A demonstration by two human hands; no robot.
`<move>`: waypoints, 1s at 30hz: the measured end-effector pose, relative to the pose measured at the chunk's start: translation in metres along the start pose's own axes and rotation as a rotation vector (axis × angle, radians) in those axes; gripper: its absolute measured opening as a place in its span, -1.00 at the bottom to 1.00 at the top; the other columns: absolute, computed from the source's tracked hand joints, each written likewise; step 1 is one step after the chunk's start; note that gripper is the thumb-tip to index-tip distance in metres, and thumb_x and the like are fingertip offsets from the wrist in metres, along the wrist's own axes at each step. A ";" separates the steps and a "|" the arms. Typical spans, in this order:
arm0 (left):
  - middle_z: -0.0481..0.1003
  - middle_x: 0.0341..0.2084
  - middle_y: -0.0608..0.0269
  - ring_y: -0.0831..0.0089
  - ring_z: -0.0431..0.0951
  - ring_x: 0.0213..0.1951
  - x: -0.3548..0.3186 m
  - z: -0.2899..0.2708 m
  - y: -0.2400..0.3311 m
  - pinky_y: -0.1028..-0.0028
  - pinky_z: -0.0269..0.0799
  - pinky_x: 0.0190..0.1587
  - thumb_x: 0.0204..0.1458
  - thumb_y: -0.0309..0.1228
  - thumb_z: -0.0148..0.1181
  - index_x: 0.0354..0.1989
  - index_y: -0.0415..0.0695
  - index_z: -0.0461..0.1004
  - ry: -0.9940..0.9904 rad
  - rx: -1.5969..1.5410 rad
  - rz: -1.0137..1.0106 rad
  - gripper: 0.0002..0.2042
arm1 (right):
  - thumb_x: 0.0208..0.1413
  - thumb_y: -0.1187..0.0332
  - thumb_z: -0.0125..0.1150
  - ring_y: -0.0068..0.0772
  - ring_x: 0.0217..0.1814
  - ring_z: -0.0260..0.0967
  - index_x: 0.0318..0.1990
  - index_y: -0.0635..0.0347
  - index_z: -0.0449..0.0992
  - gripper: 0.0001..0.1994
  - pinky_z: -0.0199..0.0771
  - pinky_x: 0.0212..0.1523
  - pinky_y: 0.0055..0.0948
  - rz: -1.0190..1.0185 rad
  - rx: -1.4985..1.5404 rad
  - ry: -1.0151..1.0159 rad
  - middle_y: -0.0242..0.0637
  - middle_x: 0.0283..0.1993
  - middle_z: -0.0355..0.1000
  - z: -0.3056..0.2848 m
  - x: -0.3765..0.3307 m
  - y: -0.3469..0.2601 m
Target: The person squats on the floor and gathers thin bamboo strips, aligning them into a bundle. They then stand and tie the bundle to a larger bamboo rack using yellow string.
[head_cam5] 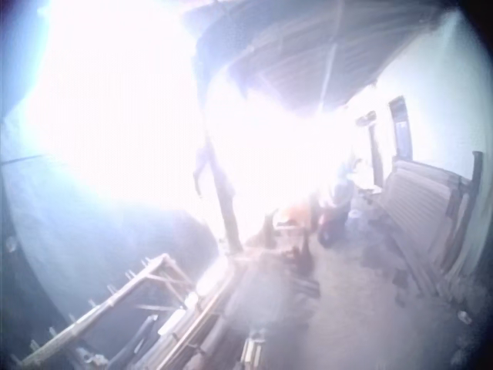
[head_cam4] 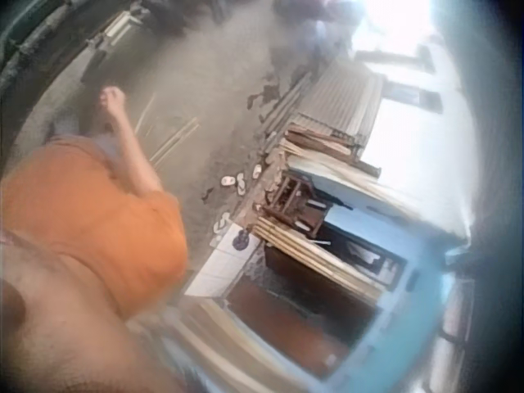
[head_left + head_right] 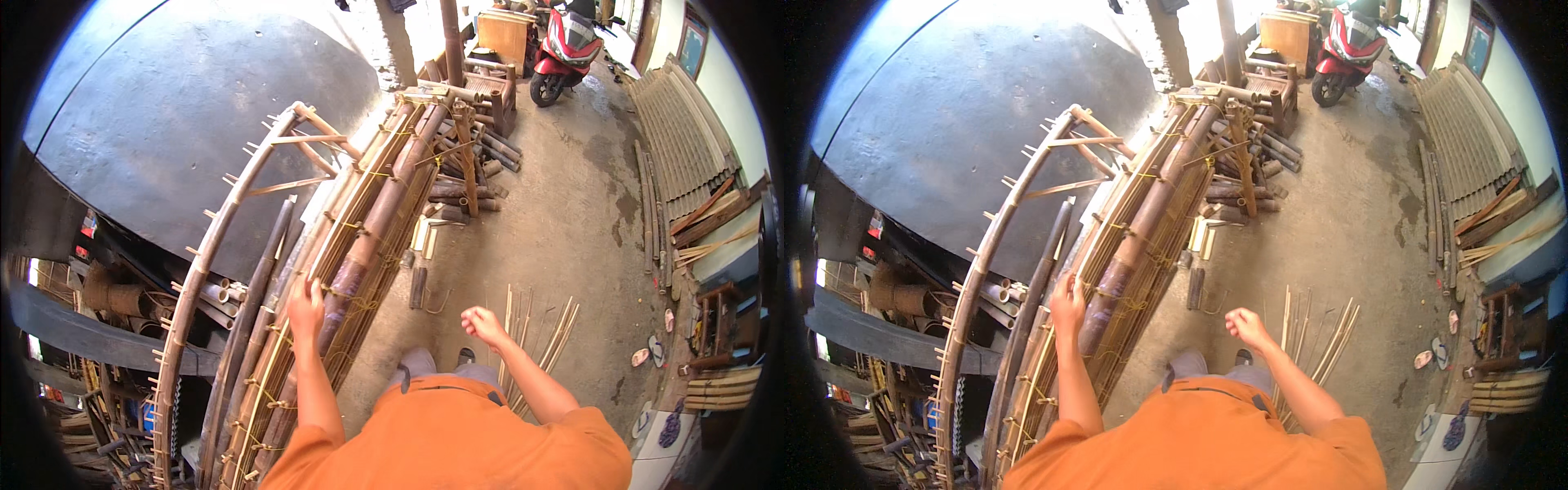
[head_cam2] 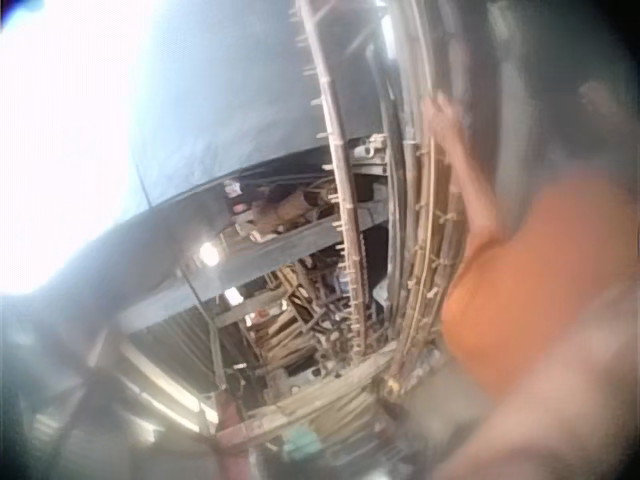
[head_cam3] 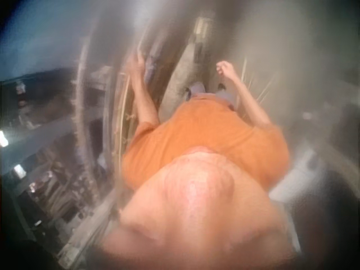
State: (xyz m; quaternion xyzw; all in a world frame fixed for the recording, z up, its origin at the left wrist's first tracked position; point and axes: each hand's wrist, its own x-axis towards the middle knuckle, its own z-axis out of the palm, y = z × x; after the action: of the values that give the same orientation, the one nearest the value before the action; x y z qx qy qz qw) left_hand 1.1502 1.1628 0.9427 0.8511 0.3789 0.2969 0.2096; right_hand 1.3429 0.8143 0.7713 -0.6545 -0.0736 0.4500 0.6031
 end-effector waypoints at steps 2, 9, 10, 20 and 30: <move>0.57 -0.22 -0.02 0.15 0.61 -0.25 0.053 0.047 0.033 0.35 0.49 -0.17 0.15 -0.34 0.17 0.04 -0.20 0.49 -0.039 -0.115 0.019 -0.68 | 0.34 0.22 -0.01 -0.66 -0.40 0.34 -0.11 0.17 0.49 -0.77 0.42 -0.32 -0.60 -0.025 0.015 0.042 -0.43 -0.31 0.45 -0.013 0.025 -0.047; 0.57 -0.21 -0.11 -0.02 0.59 -0.16 0.251 0.223 0.061 0.18 0.49 -0.11 0.07 -0.37 0.20 -0.07 -0.20 0.54 -0.121 -0.089 0.126 -0.73 | 0.35 0.21 -0.01 -0.65 -0.39 0.35 -0.13 0.15 0.48 -0.77 0.43 -0.33 -0.57 -0.018 0.172 0.031 -0.43 -0.33 0.46 -0.062 0.138 -0.101; 0.57 -0.22 -0.12 -0.03 0.58 -0.15 0.274 0.243 0.058 0.17 0.49 -0.09 0.05 -0.37 0.21 -0.11 -0.20 0.54 -0.133 -0.057 0.129 -0.75 | 0.34 0.20 0.00 -0.64 -0.41 0.35 -0.13 0.15 0.48 -0.77 0.42 -0.36 -0.57 0.022 0.115 0.048 -0.43 -0.34 0.46 -0.067 0.149 -0.112; 0.57 -0.33 -0.15 -0.06 0.56 -0.16 0.355 0.296 0.096 0.12 0.45 -0.06 0.05 -0.30 0.17 -0.30 -0.13 0.58 -0.456 0.215 -0.018 -0.81 | 0.33 0.23 -0.01 -0.66 -0.40 0.34 -0.14 0.15 0.50 -0.78 0.41 -0.35 -0.60 0.140 0.093 0.172 -0.43 -0.32 0.47 -0.126 0.273 -0.191; 0.56 -0.36 -0.18 -0.09 0.57 -0.21 0.380 0.368 0.114 0.11 0.45 -0.08 0.12 -0.38 0.07 -0.28 -0.21 0.59 -0.407 -0.091 -0.170 -0.80 | 0.34 0.22 -0.02 -0.65 -0.33 0.34 -0.07 0.15 0.50 -0.76 0.41 -0.27 -0.59 0.096 -0.006 -0.380 -0.47 -0.31 0.44 -0.069 0.432 -0.318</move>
State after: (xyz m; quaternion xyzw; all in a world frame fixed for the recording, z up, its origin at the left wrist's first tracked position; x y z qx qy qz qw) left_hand 1.6577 1.3352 0.8692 0.8482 0.3854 0.1172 0.3440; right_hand 1.7838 1.1239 0.8178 -0.5623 -0.1563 0.5935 0.5542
